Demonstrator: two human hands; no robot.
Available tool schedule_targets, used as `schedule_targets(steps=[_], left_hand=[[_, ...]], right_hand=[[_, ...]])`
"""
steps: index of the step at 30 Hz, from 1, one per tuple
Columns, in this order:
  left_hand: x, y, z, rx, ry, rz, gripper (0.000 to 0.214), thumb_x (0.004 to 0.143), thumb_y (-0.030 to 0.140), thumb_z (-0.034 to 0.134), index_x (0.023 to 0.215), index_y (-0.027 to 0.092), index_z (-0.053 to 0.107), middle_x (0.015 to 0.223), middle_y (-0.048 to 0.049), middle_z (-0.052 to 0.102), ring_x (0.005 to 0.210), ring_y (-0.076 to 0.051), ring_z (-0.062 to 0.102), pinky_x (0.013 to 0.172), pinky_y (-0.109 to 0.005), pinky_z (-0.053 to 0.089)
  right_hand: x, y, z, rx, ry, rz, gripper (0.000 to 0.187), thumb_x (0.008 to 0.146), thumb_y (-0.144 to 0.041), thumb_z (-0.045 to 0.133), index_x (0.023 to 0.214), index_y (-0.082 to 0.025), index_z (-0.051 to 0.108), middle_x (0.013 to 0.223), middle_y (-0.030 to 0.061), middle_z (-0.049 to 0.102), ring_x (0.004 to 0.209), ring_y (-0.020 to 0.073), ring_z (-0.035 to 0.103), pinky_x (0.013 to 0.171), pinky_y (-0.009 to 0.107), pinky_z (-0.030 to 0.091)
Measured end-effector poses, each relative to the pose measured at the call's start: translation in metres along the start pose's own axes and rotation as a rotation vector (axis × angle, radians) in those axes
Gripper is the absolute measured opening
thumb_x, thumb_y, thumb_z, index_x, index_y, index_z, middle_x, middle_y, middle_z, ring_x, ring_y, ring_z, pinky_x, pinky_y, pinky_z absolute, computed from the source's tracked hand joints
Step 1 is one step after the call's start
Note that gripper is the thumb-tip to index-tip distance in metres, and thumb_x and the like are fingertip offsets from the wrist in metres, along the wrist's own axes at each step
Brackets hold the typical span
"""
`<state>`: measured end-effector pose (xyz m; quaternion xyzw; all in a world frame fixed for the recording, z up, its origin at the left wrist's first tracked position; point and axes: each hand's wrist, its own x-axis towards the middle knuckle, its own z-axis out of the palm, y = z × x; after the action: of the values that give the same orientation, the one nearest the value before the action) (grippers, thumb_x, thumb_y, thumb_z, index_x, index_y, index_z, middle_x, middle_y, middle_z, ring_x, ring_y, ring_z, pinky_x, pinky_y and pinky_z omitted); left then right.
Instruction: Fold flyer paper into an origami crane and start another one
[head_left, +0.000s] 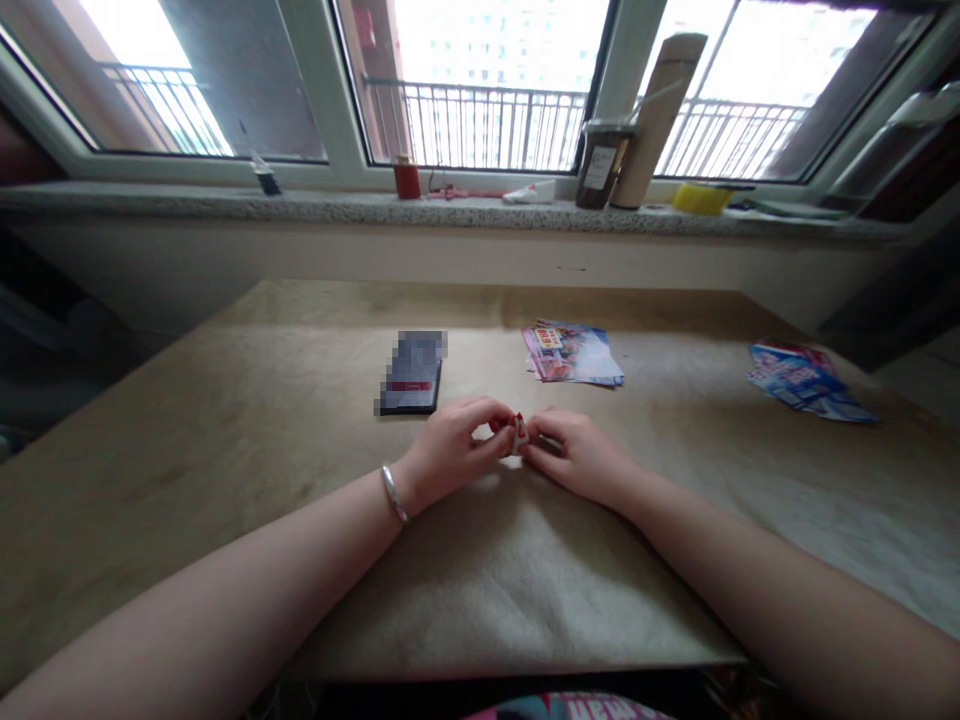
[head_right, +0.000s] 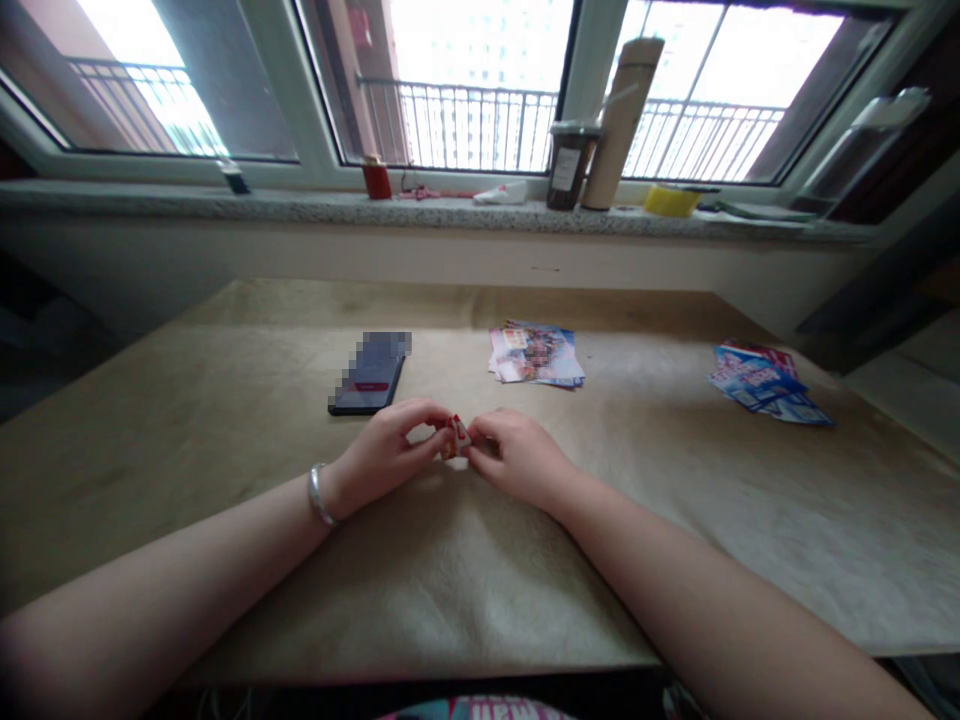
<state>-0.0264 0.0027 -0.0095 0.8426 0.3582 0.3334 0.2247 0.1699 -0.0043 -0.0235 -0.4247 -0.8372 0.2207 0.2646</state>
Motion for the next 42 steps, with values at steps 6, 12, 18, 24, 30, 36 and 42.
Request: schedule_targets(steps=[6,12,18,24,30,36,42], left_hand=[[-0.001,-0.003,0.0,-0.052,-0.023,-0.051,0.017,0.087,0.023,0.052,0.075,0.014,0.061,0.074,-0.0025,0.062,0.071,-0.013,0.055,0.065,-0.023,0.044],[0.0,-0.004,-0.001,-0.12,-0.018,-0.085,0.022,0.089,0.027,0.05,0.073,0.015,0.059,0.076,-0.0019,0.063,0.07,-0.012,0.057,0.065,-0.022,0.044],[0.0,-0.002,-0.002,-0.122,-0.021,-0.079,0.026,0.091,0.032,0.046,0.077,0.015,0.06,0.074,-0.0017,0.063,0.068,-0.012,0.057,0.064,-0.022,0.044],[0.0,-0.005,0.0,-0.087,-0.017,-0.088,0.026,0.091,0.031,0.047,0.076,0.015,0.059,0.073,-0.0016,0.062,0.066,-0.011,0.055,0.061,-0.021,0.043],[0.001,-0.01,0.002,-0.304,-0.155,-0.139,0.021,0.085,0.033,0.058,0.093,0.014,0.059,0.085,-0.0036,0.064,0.073,-0.013,0.059,0.065,-0.022,0.047],[0.002,-0.012,0.005,-0.247,-0.177,-0.156,0.02,0.084,0.033,0.058,0.089,0.014,0.063,0.086,-0.0045,0.065,0.081,-0.016,0.058,0.076,-0.027,0.047],[0.003,-0.01,0.006,-0.297,-0.168,-0.165,0.021,0.085,0.032,0.056,0.091,0.014,0.063,0.088,-0.005,0.065,0.083,-0.017,0.058,0.076,-0.028,0.047]], right_hand=[[0.001,-0.002,0.0,-0.027,-0.003,-0.031,0.005,0.077,-0.017,0.059,0.072,-0.018,0.06,0.07,0.0018,0.059,0.073,0.0153,0.053,0.067,0.025,0.04],[0.0,0.001,0.0,-0.013,-0.006,-0.038,0.007,0.078,-0.019,0.06,0.072,-0.018,0.059,0.072,0.0016,0.06,0.074,0.0152,0.054,0.069,0.026,0.04],[0.0,-0.001,-0.001,-0.012,-0.035,-0.032,0.008,0.079,-0.019,0.058,0.071,-0.018,0.058,0.073,0.0028,0.061,0.077,0.0162,0.054,0.071,0.027,0.041],[0.0,0.0,0.0,-0.039,-0.039,-0.032,0.009,0.079,-0.019,0.057,0.07,-0.018,0.058,0.072,0.0025,0.059,0.076,0.0156,0.054,0.069,0.026,0.04],[-0.002,-0.001,-0.001,-0.109,0.061,0.021,0.012,0.079,-0.021,0.058,0.068,-0.018,0.054,0.07,0.0015,0.057,0.068,0.0147,0.052,0.064,0.026,0.038],[-0.002,0.001,-0.001,-0.074,0.078,0.033,0.009,0.08,-0.022,0.057,0.072,-0.019,0.056,0.071,0.0003,0.059,0.068,0.0141,0.054,0.063,0.024,0.038],[-0.002,0.002,-0.002,-0.023,0.08,-0.001,0.007,0.08,-0.025,0.059,0.077,-0.019,0.059,0.076,0.0013,0.063,0.072,0.0146,0.056,0.066,0.025,0.04]])
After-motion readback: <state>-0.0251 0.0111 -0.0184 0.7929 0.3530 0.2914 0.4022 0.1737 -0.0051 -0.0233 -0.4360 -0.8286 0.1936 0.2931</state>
